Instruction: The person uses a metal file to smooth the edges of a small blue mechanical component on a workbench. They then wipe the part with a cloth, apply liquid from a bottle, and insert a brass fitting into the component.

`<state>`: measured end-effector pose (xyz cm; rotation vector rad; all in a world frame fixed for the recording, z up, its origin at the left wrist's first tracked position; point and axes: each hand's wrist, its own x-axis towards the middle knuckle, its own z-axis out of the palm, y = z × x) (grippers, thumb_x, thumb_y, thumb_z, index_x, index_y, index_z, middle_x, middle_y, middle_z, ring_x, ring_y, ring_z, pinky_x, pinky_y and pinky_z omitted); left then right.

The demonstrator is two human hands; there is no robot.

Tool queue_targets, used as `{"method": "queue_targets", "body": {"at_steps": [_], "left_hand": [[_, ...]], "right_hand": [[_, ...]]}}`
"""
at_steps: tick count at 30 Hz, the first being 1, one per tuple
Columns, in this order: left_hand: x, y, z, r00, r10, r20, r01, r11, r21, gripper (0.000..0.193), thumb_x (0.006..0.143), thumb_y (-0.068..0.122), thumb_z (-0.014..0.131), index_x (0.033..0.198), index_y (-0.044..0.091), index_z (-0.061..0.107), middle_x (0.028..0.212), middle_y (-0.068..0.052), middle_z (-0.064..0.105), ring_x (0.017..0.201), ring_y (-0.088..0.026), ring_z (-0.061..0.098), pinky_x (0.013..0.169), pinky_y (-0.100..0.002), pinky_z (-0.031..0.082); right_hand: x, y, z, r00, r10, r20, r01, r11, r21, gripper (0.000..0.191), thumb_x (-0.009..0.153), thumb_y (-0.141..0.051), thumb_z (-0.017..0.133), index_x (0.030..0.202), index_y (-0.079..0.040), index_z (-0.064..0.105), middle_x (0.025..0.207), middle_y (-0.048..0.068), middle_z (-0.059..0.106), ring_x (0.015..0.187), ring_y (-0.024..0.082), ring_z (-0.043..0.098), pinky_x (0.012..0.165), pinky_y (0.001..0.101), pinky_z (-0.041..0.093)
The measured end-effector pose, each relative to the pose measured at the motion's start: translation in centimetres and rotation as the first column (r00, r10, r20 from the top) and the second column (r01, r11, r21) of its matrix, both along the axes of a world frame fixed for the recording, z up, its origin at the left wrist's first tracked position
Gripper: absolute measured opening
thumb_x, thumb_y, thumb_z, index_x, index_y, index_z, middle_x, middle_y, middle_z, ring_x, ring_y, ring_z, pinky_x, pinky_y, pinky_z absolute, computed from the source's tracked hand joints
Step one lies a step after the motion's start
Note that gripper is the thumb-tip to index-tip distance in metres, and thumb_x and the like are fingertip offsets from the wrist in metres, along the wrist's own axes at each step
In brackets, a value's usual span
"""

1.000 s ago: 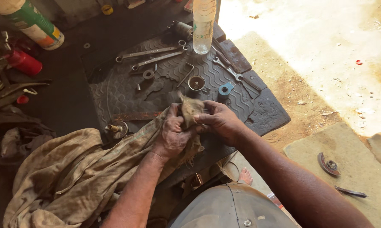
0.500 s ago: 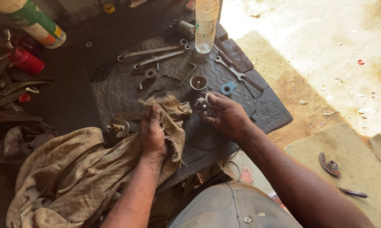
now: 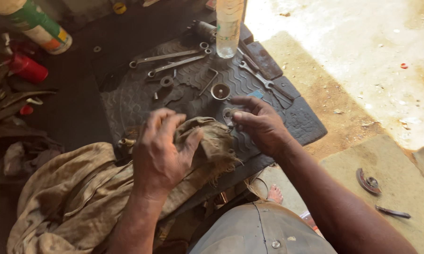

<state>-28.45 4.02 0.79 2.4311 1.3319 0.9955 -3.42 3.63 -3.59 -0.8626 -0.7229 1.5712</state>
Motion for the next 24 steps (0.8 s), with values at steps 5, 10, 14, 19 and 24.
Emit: {"method": "queue_targets", "body": {"at_steps": [5,10,14,19,24], "left_hand": [[2.7,3.0,-0.1,0.965,-0.008,0.261,0.191,0.703,-0.684,0.076,0.087,0.059,0.068,0.139,0.006,0.057,0.102,-0.006,0.073,0.095,-0.018,0.074,0.077,-0.036,0.063],[3.8,4.9,-4.5,0.628,0.244,0.739,0.47,0.637,-0.611,0.049,0.093,0.045,0.073,0.114,0.001,0.069,0.094,-0.009,0.077,0.086,-0.018,0.072,0.078,-0.034,0.062],[2.5,5.6,-6.1,0.264,0.539,0.8,0.585,0.57,-0.577,0.028,0.093,0.032,0.076,0.102,0.008,0.067,0.093,-0.006,0.075,0.086,-0.016,0.07,0.08,-0.032,0.062],[2.9,5.7,-6.4,0.154,0.641,0.752,0.686,0.478,-0.548,0.019,0.095,0.023,0.071,0.105,0.009,0.066,0.091,-0.006,0.074,0.083,-0.018,0.071,0.077,-0.033,0.061],[4.5,4.0,-7.6,0.207,0.73,0.651,0.748,0.311,-0.587,0.025,0.098,0.028,0.063,0.109,0.006,0.065,0.09,-0.011,0.071,0.08,-0.022,0.072,0.076,-0.035,0.063]], "right_hand": [[-1.6,1.2,3.4,0.819,-0.007,0.574,-0.17,0.953,0.253,0.067,0.085,-0.014,0.081,0.14,0.0,0.046,0.122,0.014,0.071,0.113,0.02,0.073,0.094,0.0351,0.059],[-2.4,0.4,4.3,0.44,-0.205,0.875,-0.108,0.954,0.278,0.071,0.079,-0.018,0.085,0.139,-0.005,0.049,0.114,0.015,0.07,0.097,0.021,0.076,0.086,0.0359,0.062],[-3.4,-2.2,2.4,0.225,-0.567,0.793,-0.351,0.711,0.609,0.057,0.072,-0.028,0.088,0.119,-0.007,0.064,0.116,0.016,0.065,0.1,0.033,0.069,0.086,0.0393,0.056],[-3.2,-4.0,-1.0,0.258,-0.282,0.924,-0.066,0.949,0.309,0.017,0.091,-0.021,0.07,0.103,-0.01,0.073,0.095,0.006,0.073,0.086,0.02,0.069,0.08,0.0346,0.055],[-0.6,-3.7,-2.7,0.851,-0.429,0.304,0.468,0.881,-0.064,0.016,0.098,-0.019,0.066,0.107,-0.006,0.069,0.091,0.004,0.071,0.076,0.015,0.065,0.071,0.0322,0.056]]}}
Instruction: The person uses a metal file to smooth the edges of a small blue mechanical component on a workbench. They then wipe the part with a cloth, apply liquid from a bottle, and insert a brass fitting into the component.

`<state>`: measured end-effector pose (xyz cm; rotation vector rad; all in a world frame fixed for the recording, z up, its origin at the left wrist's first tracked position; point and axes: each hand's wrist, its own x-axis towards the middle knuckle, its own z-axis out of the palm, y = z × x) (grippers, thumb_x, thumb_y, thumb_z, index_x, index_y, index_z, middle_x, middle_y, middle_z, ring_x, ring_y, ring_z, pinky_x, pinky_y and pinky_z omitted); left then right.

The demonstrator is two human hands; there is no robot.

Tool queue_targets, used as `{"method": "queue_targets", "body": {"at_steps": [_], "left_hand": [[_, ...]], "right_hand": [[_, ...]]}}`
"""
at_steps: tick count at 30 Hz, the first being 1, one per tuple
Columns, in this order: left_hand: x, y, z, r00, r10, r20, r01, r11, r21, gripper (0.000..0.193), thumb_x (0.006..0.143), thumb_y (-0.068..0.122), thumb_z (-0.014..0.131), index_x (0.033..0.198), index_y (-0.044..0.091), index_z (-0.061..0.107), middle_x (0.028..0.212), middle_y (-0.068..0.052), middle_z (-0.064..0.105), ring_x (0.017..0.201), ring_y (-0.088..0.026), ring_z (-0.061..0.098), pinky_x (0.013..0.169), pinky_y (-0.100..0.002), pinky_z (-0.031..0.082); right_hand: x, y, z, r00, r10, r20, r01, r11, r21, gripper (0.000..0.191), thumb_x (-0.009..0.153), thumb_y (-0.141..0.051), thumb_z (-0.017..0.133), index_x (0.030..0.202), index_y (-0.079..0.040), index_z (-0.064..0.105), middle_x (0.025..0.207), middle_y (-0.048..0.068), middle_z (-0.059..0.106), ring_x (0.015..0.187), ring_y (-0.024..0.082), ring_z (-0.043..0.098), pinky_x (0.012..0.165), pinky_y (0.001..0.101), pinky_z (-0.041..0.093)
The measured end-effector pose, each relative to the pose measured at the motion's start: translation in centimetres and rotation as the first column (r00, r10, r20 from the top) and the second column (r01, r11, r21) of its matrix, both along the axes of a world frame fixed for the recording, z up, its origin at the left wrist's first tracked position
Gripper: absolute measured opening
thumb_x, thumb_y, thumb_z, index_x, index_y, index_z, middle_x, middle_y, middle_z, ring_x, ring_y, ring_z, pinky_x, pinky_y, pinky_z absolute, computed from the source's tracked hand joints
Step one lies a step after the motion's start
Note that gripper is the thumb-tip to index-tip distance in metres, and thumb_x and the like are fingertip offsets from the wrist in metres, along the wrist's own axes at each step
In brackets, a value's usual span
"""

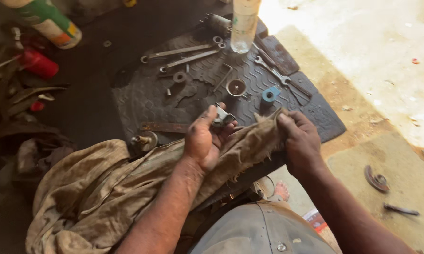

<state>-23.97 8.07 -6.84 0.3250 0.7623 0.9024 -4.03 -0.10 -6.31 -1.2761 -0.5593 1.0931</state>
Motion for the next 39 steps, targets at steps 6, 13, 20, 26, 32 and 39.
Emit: {"method": "queue_targets", "body": {"at_steps": [6,13,20,26,32,39], "left_hand": [[3.0,-2.2,-1.6,0.981,-0.16,0.107,0.15,0.984,0.091,0.02,0.104,0.013,0.056,0.123,0.006,0.057,0.111,-0.009,0.068,0.098,-0.02,0.069,0.089,-0.04,0.06],[2.9,-2.7,-2.1,0.965,-0.129,0.229,0.11,0.99,0.093,0.028,0.102,0.009,0.048,0.129,0.004,0.054,0.122,-0.013,0.066,0.11,-0.022,0.067,0.097,-0.036,0.058],[2.8,-3.4,-3.6,0.986,-0.164,-0.002,0.153,0.91,0.385,0.031,0.108,0.017,0.052,0.137,0.004,0.054,0.129,-0.008,0.064,0.116,-0.014,0.063,0.105,-0.032,0.052],[3.3,-3.1,-4.4,0.988,-0.021,0.155,-0.013,0.976,0.216,0.029,0.108,0.024,0.052,0.125,0.001,0.056,0.118,-0.011,0.067,0.108,-0.021,0.064,0.098,-0.037,0.053],[3.2,-2.6,-4.3,0.994,-0.089,-0.059,0.104,0.933,0.345,0.026,0.108,0.021,0.054,0.128,0.005,0.051,0.122,-0.008,0.063,0.113,-0.016,0.06,0.102,-0.033,0.05],[3.1,-2.8,-3.3,0.997,-0.007,0.083,-0.003,0.993,0.12,0.027,0.103,0.026,0.057,0.122,0.007,0.055,0.116,-0.008,0.065,0.107,-0.019,0.064,0.096,-0.037,0.054]], "right_hand": [[-2.7,0.2,-0.5,0.803,-0.061,0.593,-0.069,0.979,0.194,0.023,0.1,-0.016,0.073,0.119,-0.004,0.073,0.107,0.009,0.077,0.094,0.021,0.074,0.086,0.0351,0.059],[-5.6,-2.0,0.7,0.105,0.019,0.994,-0.355,0.935,0.019,0.062,0.092,-0.022,0.067,0.148,-0.002,0.051,0.149,0.019,0.055,0.145,0.037,0.045,0.119,0.0565,0.024],[-4.0,0.7,1.3,0.123,0.295,0.947,-0.279,0.926,-0.253,0.069,0.085,-0.024,0.064,0.15,-0.01,0.047,0.148,0.014,0.055,0.147,0.036,0.038,0.118,0.0602,0.02],[-5.4,-2.9,0.9,-0.078,0.179,0.981,-0.303,0.933,-0.194,0.073,0.088,-0.025,0.06,0.154,-0.006,0.039,0.159,0.02,0.042,0.149,0.041,0.032,0.117,0.0661,0.015],[-4.9,-0.6,1.7,-0.088,0.295,0.952,-0.227,0.924,-0.307,0.075,0.088,-0.026,0.06,0.155,-0.008,0.033,0.16,0.016,0.035,0.151,0.041,0.024,0.116,0.0691,0.011],[-4.3,-2.9,0.9,-0.174,0.209,0.962,-0.36,0.896,-0.26,0.077,0.08,-0.016,0.063,0.153,-0.009,0.039,0.161,0.019,0.036,0.151,0.041,0.027,0.117,0.0678,0.012]]}}
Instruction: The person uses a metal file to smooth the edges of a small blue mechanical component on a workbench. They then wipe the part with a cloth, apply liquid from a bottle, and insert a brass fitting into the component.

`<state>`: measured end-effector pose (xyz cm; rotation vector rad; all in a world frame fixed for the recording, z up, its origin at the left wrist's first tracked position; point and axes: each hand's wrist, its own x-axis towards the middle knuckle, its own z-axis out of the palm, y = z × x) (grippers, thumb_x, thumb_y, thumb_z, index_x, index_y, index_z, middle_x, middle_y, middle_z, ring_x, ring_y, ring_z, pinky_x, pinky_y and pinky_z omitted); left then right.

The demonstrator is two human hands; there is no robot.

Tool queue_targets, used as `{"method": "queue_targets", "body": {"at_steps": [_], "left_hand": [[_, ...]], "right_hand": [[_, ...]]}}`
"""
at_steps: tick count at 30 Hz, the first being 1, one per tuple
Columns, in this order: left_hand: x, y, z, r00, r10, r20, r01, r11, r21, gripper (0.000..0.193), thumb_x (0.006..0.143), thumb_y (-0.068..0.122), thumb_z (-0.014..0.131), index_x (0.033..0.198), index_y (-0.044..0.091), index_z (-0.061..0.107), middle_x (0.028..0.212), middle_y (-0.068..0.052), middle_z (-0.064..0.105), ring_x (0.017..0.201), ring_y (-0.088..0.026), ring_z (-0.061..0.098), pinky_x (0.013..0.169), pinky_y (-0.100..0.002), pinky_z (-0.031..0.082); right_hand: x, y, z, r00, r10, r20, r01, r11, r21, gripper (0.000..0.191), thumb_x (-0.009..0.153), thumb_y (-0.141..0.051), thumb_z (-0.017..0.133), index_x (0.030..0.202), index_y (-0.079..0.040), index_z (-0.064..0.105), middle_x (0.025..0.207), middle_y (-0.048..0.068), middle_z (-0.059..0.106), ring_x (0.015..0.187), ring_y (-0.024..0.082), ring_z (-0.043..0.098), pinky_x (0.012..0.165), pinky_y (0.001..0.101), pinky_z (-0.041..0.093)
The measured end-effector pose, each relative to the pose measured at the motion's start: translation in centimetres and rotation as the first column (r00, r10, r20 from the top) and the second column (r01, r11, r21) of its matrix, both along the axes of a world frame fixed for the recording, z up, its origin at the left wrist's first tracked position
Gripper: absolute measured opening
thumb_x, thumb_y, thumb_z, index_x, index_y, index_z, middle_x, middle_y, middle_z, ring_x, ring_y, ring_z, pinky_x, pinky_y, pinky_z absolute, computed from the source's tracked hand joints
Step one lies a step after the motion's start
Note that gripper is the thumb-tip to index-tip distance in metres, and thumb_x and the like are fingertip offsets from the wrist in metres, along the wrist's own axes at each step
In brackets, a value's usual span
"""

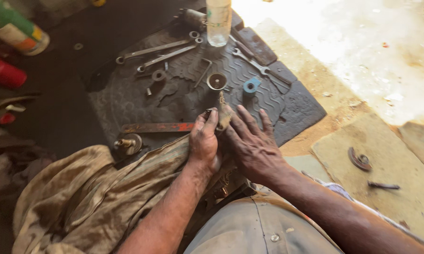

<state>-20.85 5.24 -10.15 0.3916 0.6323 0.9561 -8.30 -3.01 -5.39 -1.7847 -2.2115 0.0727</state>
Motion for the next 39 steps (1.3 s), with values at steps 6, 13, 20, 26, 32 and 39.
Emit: {"method": "queue_targets", "body": {"at_steps": [6,13,20,26,32,39], "left_hand": [[-0.3,0.8,0.7,0.988,-0.051,0.146,0.06,0.996,-0.059,0.036,0.099,0.031,0.076,0.114,0.003,0.057,0.106,-0.016,0.067,0.089,-0.024,0.071,0.08,-0.04,0.061],[0.8,0.6,2.2,0.995,0.059,-0.082,-0.07,0.987,-0.146,0.041,0.084,0.044,0.074,0.104,0.014,0.055,0.091,-0.002,0.066,0.077,-0.018,0.071,0.071,-0.039,0.064],[1.8,1.0,2.0,0.993,-0.003,-0.115,-0.001,1.0,-0.029,0.048,0.099,0.052,0.067,0.108,0.006,0.054,0.104,-0.009,0.06,0.092,-0.018,0.062,0.08,-0.037,0.059],[1.3,1.5,1.4,0.937,0.002,-0.351,-0.015,0.999,-0.035,0.058,0.097,0.049,0.054,0.136,0.008,0.043,0.131,-0.01,0.059,0.12,-0.021,0.061,0.103,-0.039,0.052],[0.9,2.0,1.0,0.932,-0.071,-0.356,0.11,0.99,0.092,0.061,0.1,0.049,0.047,0.14,0.003,0.046,0.134,-0.013,0.059,0.126,-0.023,0.058,0.108,-0.036,0.047],[0.5,2.1,1.4,0.988,-0.11,-0.107,0.093,0.984,-0.151,0.062,0.101,0.053,0.048,0.129,-0.002,0.051,0.117,-0.018,0.06,0.107,-0.03,0.062,0.095,-0.048,0.055]], "right_hand": [[1.9,-1.5,-1.5,0.851,0.019,-0.525,0.078,0.984,0.162,0.033,0.082,-0.008,0.069,0.114,-0.013,0.07,0.133,0.016,0.064,0.123,0.032,0.062,0.103,0.0475,0.047],[2.1,1.5,-0.9,-0.126,-0.218,-0.968,0.155,0.959,-0.237,0.02,0.084,-0.001,0.068,0.101,-0.011,0.067,0.101,0.006,0.075,0.089,0.015,0.071,0.078,0.0293,0.06],[0.5,2.9,0.6,0.91,0.049,-0.412,0.09,0.946,0.31,0.027,0.086,-0.019,0.075,0.112,-0.016,0.073,0.124,0.013,0.063,0.117,0.031,0.057,0.105,0.0469,0.039],[0.0,3.2,0.7,0.996,-0.017,-0.085,0.024,0.997,0.077,0.061,0.089,-0.044,0.059,0.147,-0.025,0.054,0.163,0.025,0.022,0.149,0.047,0.023,0.116,0.0686,0.013],[-0.7,3.6,0.6,0.992,-0.102,-0.071,0.1,0.994,-0.042,0.064,0.093,-0.048,0.053,0.154,-0.03,0.043,0.163,0.031,0.015,0.15,0.05,0.014,0.113,0.0729,0.007],[0.0,1.6,1.2,0.994,-0.083,0.07,0.091,0.989,-0.114,0.058,0.096,-0.061,0.051,0.147,-0.034,0.045,0.164,0.025,0.018,0.154,0.046,0.013,0.116,0.0738,0.005]]}}
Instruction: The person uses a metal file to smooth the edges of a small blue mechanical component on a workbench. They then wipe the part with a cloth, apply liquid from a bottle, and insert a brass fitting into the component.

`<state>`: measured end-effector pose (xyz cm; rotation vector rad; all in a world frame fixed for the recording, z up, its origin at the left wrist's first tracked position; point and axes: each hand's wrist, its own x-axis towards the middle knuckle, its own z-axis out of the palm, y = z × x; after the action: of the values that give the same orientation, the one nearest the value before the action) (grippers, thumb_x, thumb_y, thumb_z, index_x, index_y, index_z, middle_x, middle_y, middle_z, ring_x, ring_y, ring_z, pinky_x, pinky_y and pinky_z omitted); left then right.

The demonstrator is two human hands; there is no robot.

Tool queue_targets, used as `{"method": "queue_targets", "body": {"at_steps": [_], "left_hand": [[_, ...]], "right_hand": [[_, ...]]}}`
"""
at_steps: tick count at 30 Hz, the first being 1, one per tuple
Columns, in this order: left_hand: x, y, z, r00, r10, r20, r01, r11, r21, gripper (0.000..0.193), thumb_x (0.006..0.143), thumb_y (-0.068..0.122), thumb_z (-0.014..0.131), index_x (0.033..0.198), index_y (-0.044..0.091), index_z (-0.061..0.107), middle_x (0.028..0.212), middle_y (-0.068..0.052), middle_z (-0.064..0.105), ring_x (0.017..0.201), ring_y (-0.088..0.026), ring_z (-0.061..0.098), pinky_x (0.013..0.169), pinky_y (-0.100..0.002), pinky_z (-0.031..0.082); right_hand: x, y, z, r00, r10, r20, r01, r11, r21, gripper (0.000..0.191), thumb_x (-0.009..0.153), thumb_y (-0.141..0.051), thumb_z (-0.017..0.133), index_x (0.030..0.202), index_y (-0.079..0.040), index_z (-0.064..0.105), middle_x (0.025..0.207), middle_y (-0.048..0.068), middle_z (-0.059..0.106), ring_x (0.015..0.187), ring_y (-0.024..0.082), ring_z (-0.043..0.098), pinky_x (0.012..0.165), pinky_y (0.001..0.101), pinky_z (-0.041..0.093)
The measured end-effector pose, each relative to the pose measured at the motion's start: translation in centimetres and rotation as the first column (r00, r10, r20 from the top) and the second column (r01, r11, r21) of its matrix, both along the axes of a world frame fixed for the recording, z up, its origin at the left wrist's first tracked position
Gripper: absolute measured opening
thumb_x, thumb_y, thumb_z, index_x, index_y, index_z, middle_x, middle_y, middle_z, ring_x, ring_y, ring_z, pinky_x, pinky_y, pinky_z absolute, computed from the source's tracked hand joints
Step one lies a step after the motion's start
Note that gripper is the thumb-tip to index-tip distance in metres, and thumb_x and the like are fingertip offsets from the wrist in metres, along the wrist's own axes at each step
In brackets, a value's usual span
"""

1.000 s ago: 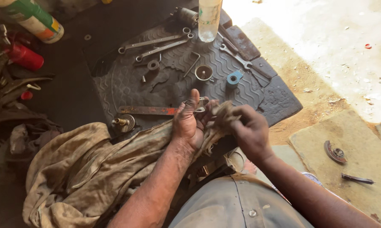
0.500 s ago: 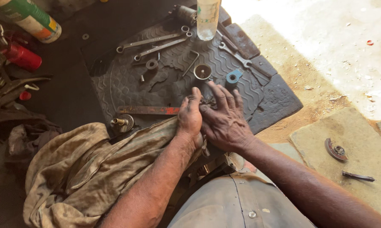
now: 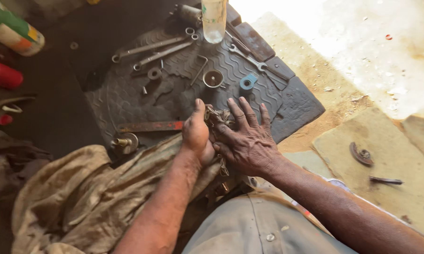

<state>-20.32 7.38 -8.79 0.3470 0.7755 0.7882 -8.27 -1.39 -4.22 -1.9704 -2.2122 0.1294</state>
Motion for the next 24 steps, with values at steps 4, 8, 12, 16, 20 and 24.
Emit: {"method": "queue_targets", "body": {"at_steps": [4,8,12,16,20,24], "left_hand": [[-0.7,0.3,0.3,0.984,-0.033,-0.176,0.077,0.965,0.249,0.067,0.102,0.056,0.051,0.137,-0.001,0.051,0.128,-0.013,0.06,0.113,-0.02,0.062,0.098,-0.037,0.054],[-0.9,0.8,1.1,0.942,-0.221,-0.252,0.285,0.924,0.254,0.069,0.096,0.058,0.049,0.138,0.004,0.048,0.126,-0.013,0.065,0.114,-0.023,0.067,0.097,-0.037,0.057],[-0.5,0.6,1.0,0.953,-0.224,-0.206,0.278,0.916,0.289,0.07,0.097,0.057,0.051,0.139,0.001,0.049,0.127,-0.012,0.062,0.117,-0.023,0.062,0.097,-0.037,0.054],[0.0,0.1,0.4,0.967,-0.12,-0.226,0.177,0.951,0.252,0.073,0.095,0.06,0.049,0.136,-0.001,0.05,0.125,-0.015,0.062,0.116,-0.025,0.063,0.096,-0.04,0.057],[-0.6,0.0,0.0,0.904,-0.173,-0.39,0.357,0.808,0.468,0.086,0.104,0.068,0.046,0.127,-0.014,0.06,0.12,-0.022,0.063,0.112,-0.028,0.062,0.092,-0.038,0.054],[-0.8,0.1,0.0,0.832,-0.166,-0.529,0.422,0.809,0.409,0.08,0.096,0.065,0.053,0.142,0.002,0.037,0.134,-0.014,0.057,0.126,-0.022,0.058,0.103,-0.035,0.052]], "right_hand": [[-0.1,1.5,0.8,0.997,0.068,-0.042,-0.065,0.996,0.067,0.075,0.092,-0.067,0.05,0.156,-0.029,0.037,0.162,0.032,0.01,0.15,0.05,0.009,0.114,0.0737,0.003],[-0.1,3.1,2.3,1.0,0.014,-0.023,-0.017,0.99,-0.14,0.086,0.082,-0.071,0.056,0.155,-0.03,0.035,0.163,0.034,0.003,0.15,0.053,0.001,0.11,0.0734,-0.001],[-0.2,2.4,2.9,0.999,-0.019,-0.04,0.009,0.973,-0.232,0.086,0.084,-0.066,0.06,0.156,-0.026,0.035,0.164,0.033,0.002,0.151,0.052,0.001,0.112,0.0749,-0.001],[-0.6,0.3,3.4,1.0,-0.013,0.028,0.02,0.966,-0.258,0.078,0.088,-0.065,0.061,0.152,-0.025,0.039,0.166,0.029,0.006,0.156,0.048,0.003,0.116,0.0762,0.0],[-1.1,1.8,4.4,1.0,-0.004,0.013,0.006,0.989,-0.145,0.098,0.076,-0.067,0.071,0.154,-0.02,0.034,0.162,0.035,0.006,0.15,0.051,0.005,0.113,0.0753,0.0],[-1.3,4.1,5.8,0.994,-0.023,0.11,0.053,0.959,-0.279,0.117,0.065,-0.063,0.08,0.162,-0.026,0.025,0.164,0.034,0.004,0.15,0.049,0.003,0.114,0.0728,-0.001]]}}
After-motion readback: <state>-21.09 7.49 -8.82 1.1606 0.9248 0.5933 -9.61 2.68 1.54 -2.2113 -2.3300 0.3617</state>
